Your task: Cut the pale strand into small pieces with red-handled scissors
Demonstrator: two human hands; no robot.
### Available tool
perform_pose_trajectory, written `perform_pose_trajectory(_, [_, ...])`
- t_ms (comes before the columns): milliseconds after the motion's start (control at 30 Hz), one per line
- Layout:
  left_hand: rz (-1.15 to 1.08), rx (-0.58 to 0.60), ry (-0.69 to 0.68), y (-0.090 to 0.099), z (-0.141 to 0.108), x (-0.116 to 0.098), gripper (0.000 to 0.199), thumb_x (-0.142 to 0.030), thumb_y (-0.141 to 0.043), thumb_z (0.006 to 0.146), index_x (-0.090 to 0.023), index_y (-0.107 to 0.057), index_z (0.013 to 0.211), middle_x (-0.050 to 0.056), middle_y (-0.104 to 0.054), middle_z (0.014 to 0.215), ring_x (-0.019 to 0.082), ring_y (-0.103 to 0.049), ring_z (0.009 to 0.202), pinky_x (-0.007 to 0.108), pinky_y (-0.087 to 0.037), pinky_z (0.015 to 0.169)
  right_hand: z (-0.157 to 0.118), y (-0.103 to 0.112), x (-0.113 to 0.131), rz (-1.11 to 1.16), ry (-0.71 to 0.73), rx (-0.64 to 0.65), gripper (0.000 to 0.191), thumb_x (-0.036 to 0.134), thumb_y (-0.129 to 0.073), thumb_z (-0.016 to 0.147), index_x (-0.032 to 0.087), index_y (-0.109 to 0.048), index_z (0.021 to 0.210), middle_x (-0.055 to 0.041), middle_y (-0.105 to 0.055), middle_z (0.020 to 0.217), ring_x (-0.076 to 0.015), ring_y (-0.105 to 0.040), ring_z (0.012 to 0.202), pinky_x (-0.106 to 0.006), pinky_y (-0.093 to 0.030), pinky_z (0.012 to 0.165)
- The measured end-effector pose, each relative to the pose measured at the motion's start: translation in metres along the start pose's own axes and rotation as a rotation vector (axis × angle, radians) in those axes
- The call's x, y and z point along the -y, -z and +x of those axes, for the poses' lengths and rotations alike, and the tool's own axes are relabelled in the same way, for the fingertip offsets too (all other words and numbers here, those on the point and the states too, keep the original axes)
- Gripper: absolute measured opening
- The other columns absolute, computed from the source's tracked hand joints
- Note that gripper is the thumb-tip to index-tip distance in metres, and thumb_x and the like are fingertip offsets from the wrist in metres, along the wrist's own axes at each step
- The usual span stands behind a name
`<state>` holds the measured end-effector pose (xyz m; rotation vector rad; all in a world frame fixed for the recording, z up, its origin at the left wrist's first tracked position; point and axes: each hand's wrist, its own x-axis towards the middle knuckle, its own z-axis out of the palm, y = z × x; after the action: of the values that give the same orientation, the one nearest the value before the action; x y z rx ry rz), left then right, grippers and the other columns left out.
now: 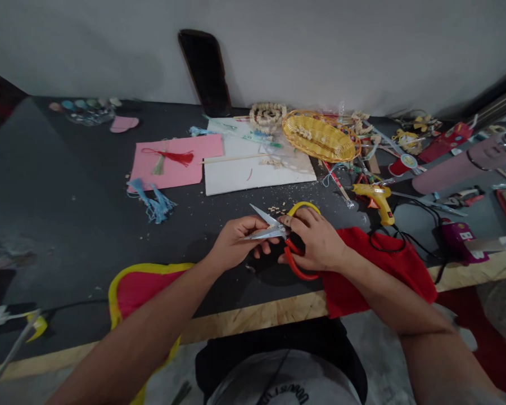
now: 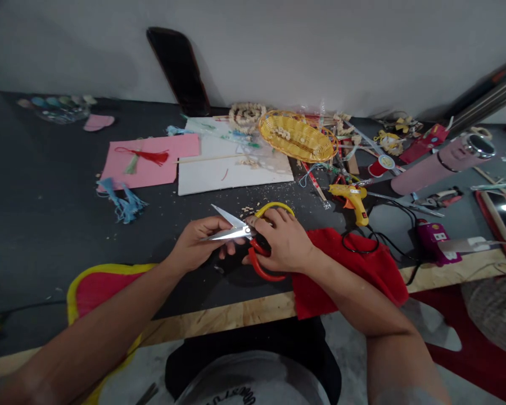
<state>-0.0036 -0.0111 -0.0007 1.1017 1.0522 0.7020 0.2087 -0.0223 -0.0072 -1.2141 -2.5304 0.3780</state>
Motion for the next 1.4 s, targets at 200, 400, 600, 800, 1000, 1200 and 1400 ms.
perform_pose_trajectory(200, [-0.05,0.028,0.006,0.0032,0.0007,0.0037,0.026,-0.036,-0.076,0.067,-0.013,-0.065,0.073,0.005,-0.072,0.069,0.01,-0.062,0.049,0.017,-0.045,0.039,-0.001,-0.0032,-0.0003,0.03,0.045,-0.027,0.074,0.058,-0.064,0.078,0.012,-0.048,0.134,-0.0156,-0.056,0.112,-0.0285,-0.053,0.106,-0.044,-0.05,0.093])
perform_pose_trajectory(400, [-0.085,0.055,-0.034,0.0053,0.0015,0.0082,0.025,-0.034,-0.075,0.071,-0.014,-0.062,0.073,0.004,-0.072,0.071,0.009,-0.062,0.048,0.016,-0.046,0.039,-0.0047,-0.0002,0.004,0.009,0.005,-0.005,0.067,0.052,-0.063,0.083,0.014,-0.048,0.136,-0.0157,-0.06,0.113,-0.0283,-0.057,0.107,-0.042,-0.052,0.09])
perform_pose_trajectory(600, [-0.085,-0.018,-0.102,0.0026,0.0026,0.0084,0.024,-0.034,-0.075,0.072,-0.014,-0.063,0.075,0.002,-0.071,0.068,0.008,-0.06,0.047,0.017,-0.048,0.041,-0.0031,0.0017,0.0066,0.03,-0.062,0.016,0.065,0.056,-0.06,0.083,0.015,-0.05,0.132,-0.0145,-0.06,0.115,-0.0277,-0.058,0.107,-0.042,-0.053,0.089])
perform_pose_trajectory(800, [-0.049,-0.048,-0.058,0.0014,0.0017,0.0055,0.022,-0.032,-0.076,0.069,-0.014,-0.065,0.071,0.003,-0.071,0.066,0.009,-0.062,0.048,0.016,-0.046,0.04,-0.0016,0.0035,0.0057,-0.025,-0.066,-0.027,0.071,0.063,-0.064,0.076,0.017,-0.053,0.129,-0.0142,-0.057,0.113,-0.0289,-0.055,0.105,-0.045,-0.052,0.089])
perform_pose_trajectory(1000, [-0.086,0.011,-0.004,0.0021,0.0003,0.0033,0.026,-0.035,-0.078,0.066,-0.013,-0.065,0.07,0.005,-0.072,0.067,0.011,-0.062,0.047,0.017,-0.045,0.038,-0.0004,0.0038,0.0046,-0.002,-0.01,-0.011,0.072,0.062,-0.065,0.074,0.015,-0.053,0.128,-0.0157,-0.055,0.114,-0.0307,-0.051,0.108,-0.049,-0.048,0.095])
perform_pose_trajectory(1200, [-0.095,0.046,-0.008,0.0062,0.0012,0.007,0.025,-0.034,-0.078,0.067,-0.013,-0.065,0.072,0.004,-0.072,0.068,0.01,-0.062,0.048,0.017,-0.045,0.038,-0.0023,-0.0025,0.0018,0.029,0.028,-0.019,0.072,0.059,-0.064,0.078,0.014,-0.048,0.133,-0.0152,-0.056,0.112,-0.0281,-0.054,0.105,-0.045,-0.051,0.092])
perform_pose_trajectory(1400, [-0.058,0.022,-0.061,0.0035,0.001,0.0063,0.025,-0.036,-0.074,0.073,-0.014,-0.063,0.073,0.003,-0.072,0.071,0.008,-0.061,0.047,0.017,-0.047,0.042,-0.0035,-0.0008,0.0062,0.011,-0.045,0.01,0.067,0.055,-0.062,0.082,0.015,-0.048,0.133,-0.0149,-0.058,0.113,-0.0282,-0.056,0.106,-0.044,-0.053,0.09])
